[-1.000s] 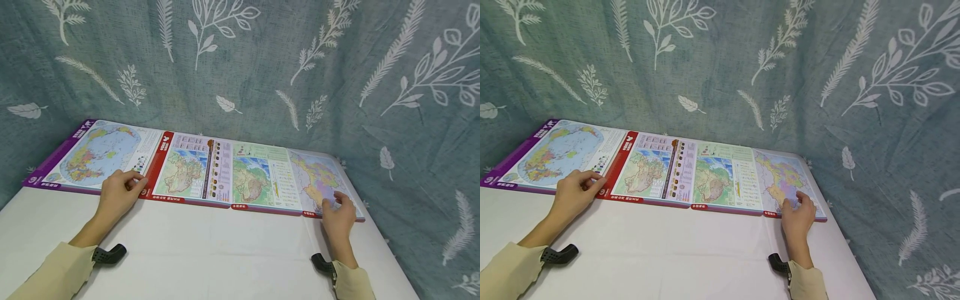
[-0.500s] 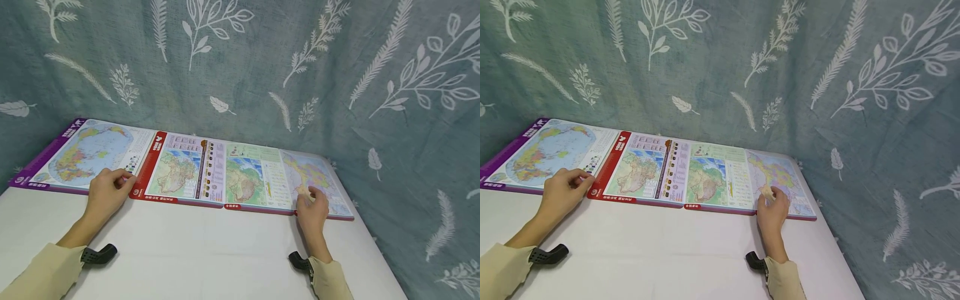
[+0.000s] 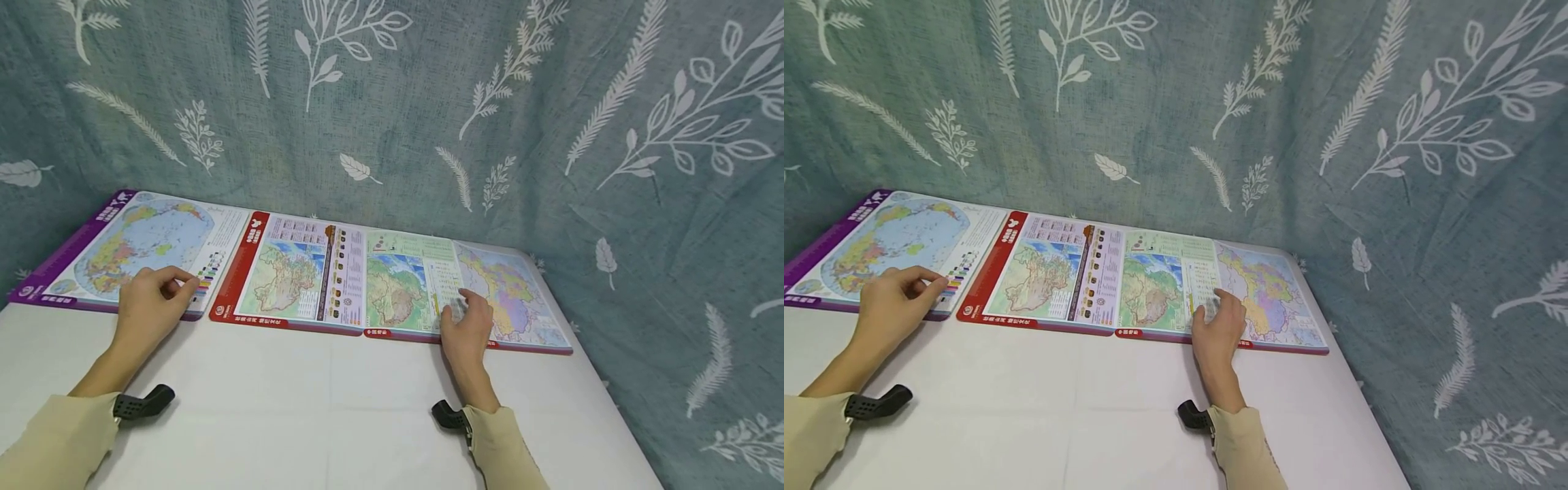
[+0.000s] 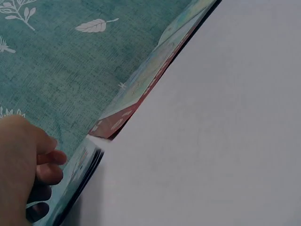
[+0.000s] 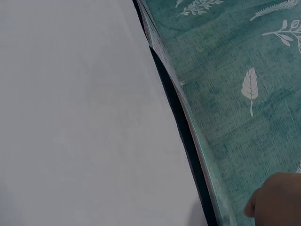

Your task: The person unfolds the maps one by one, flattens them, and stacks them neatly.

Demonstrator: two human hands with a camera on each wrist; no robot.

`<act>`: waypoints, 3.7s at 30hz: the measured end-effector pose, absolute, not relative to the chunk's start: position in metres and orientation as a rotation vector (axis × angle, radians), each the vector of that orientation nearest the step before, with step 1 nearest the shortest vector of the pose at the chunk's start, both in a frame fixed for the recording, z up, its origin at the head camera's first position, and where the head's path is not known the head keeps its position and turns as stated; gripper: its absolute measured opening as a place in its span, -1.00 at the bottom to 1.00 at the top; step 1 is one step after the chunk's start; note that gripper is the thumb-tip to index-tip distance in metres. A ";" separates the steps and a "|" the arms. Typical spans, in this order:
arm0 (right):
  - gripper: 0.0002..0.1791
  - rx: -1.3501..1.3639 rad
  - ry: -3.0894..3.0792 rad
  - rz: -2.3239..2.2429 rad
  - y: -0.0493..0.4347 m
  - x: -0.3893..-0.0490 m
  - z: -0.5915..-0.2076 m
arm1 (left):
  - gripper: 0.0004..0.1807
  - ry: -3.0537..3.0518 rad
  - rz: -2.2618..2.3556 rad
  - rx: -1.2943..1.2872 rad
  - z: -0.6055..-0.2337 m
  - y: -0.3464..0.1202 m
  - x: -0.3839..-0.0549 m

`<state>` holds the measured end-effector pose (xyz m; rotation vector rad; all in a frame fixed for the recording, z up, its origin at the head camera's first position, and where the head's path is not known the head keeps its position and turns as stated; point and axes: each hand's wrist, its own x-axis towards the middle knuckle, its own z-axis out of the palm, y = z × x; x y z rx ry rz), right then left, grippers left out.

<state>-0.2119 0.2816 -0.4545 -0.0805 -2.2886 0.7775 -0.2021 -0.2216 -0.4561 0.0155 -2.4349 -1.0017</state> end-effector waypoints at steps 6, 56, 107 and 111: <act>-0.55 -0.002 -2.339 0.769 0.239 -0.215 -0.451 | -0.78 -2.420 -0.989 0.069 -0.456 -0.239 -0.204; -0.51 0.415 -2.652 0.712 0.010 -0.200 -0.456 | -0.63 -2.187 -0.975 0.706 -0.453 -0.321 -0.197; -0.23 0.851 -2.757 0.891 -0.047 -0.188 -0.450 | -0.51 -2.157 -0.888 0.838 -0.454 -0.336 -0.195; -0.22 0.823 -2.725 0.986 -0.046 -0.186 -0.451 | -0.51 -2.178 -0.887 0.852 -0.453 -0.335 -0.195</act>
